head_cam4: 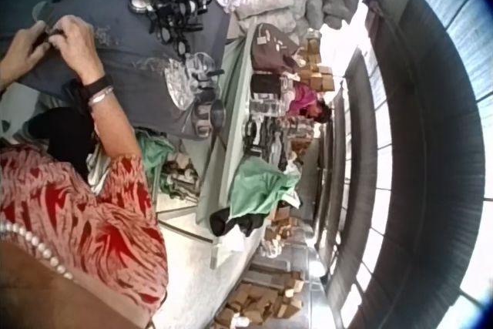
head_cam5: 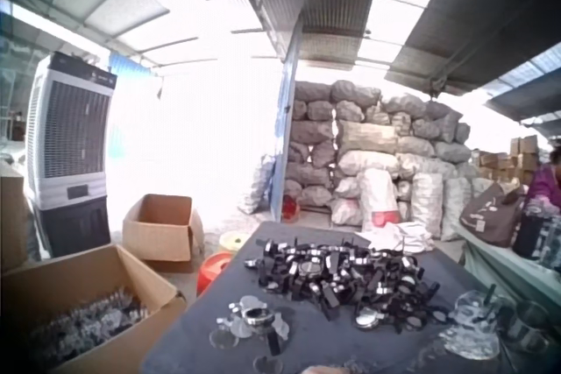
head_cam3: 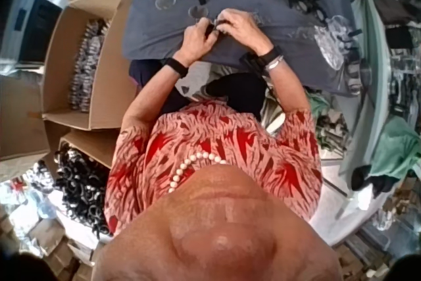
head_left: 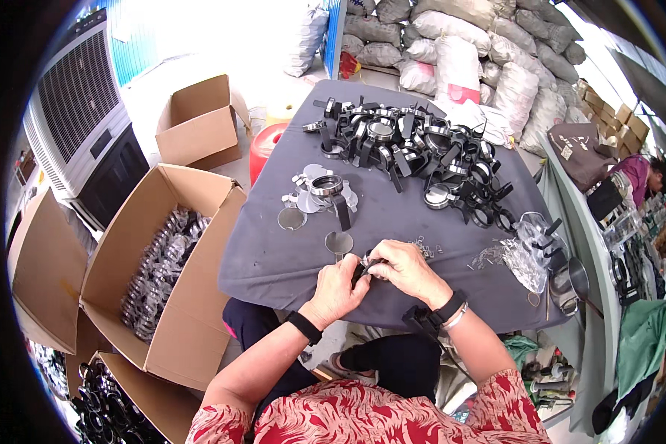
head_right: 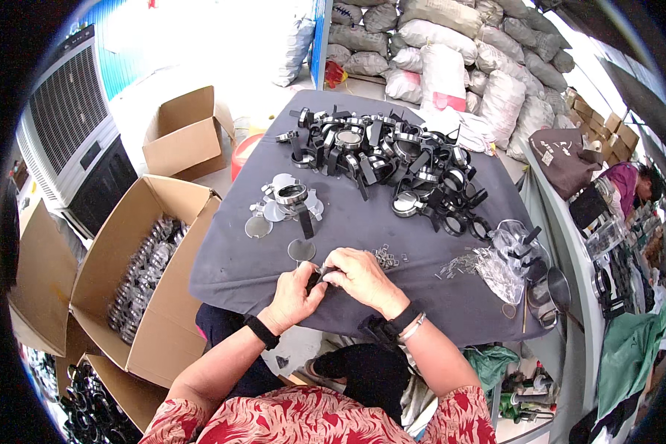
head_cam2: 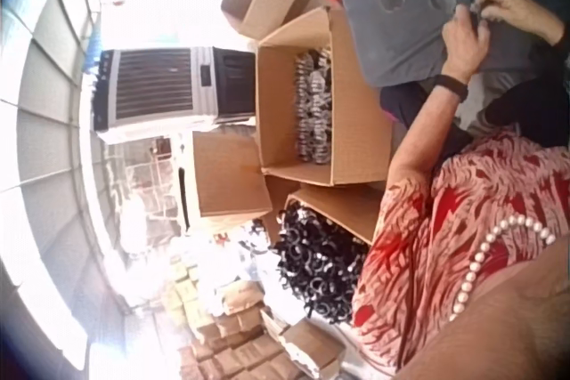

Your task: Manual assembly of small hardware components at a workstation.

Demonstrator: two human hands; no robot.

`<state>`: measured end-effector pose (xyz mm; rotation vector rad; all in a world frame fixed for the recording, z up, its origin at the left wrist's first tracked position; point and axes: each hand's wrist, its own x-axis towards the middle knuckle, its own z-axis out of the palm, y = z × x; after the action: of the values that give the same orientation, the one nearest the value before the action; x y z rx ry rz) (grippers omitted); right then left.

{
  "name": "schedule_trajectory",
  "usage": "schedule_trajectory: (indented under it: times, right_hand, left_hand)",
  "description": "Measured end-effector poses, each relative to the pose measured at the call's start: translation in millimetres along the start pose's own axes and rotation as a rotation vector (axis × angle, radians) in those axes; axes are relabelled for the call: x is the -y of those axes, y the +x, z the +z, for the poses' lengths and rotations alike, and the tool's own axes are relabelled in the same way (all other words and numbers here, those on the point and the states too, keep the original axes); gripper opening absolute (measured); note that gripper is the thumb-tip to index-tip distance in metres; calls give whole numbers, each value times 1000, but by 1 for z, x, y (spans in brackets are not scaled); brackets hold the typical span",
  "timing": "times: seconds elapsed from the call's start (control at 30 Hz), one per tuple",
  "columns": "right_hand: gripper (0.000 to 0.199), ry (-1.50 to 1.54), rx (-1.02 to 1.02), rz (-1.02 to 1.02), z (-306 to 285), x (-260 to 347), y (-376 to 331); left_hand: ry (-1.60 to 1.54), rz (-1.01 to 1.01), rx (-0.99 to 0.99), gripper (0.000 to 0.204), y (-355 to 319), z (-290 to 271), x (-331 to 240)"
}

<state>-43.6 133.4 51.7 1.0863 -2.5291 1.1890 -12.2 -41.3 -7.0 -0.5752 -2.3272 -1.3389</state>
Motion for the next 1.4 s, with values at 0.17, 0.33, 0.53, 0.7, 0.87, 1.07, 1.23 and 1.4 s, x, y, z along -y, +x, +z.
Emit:
schedule_trajectory:
  times: [0.17,0.33,0.53,0.7,0.87,1.07,1.23,1.4]
  right_hand:
    - [9,361,335,384,-18,-10,33]
    - [8,235,128,326,-2,-2,29]
    - [14,382,-679,287,20,-38,-44]
    - [14,255,-827,359,20,-43,-96]
    - [13,-111,-735,307,13,-16,-88]
    - [13,-181,-634,282,14,-18,-84]
    - [13,-214,-634,257,10,-17,-81]
    - [13,-212,-647,280,11,-8,-79]
  left_hand:
    - [58,-19,18,24,9,1,-2]
    - [46,-116,10,26,12,-4,1]
    - [-746,-649,162,11,30,-32,-3]
    - [-656,-545,-104,13,113,-74,-4]
    - [-696,-424,-352,12,220,-80,12]
    - [-484,-505,-328,32,261,-76,26]
    - [-356,-356,-32,49,215,-82,-4]
    - [-346,-197,66,37,161,-130,-34]
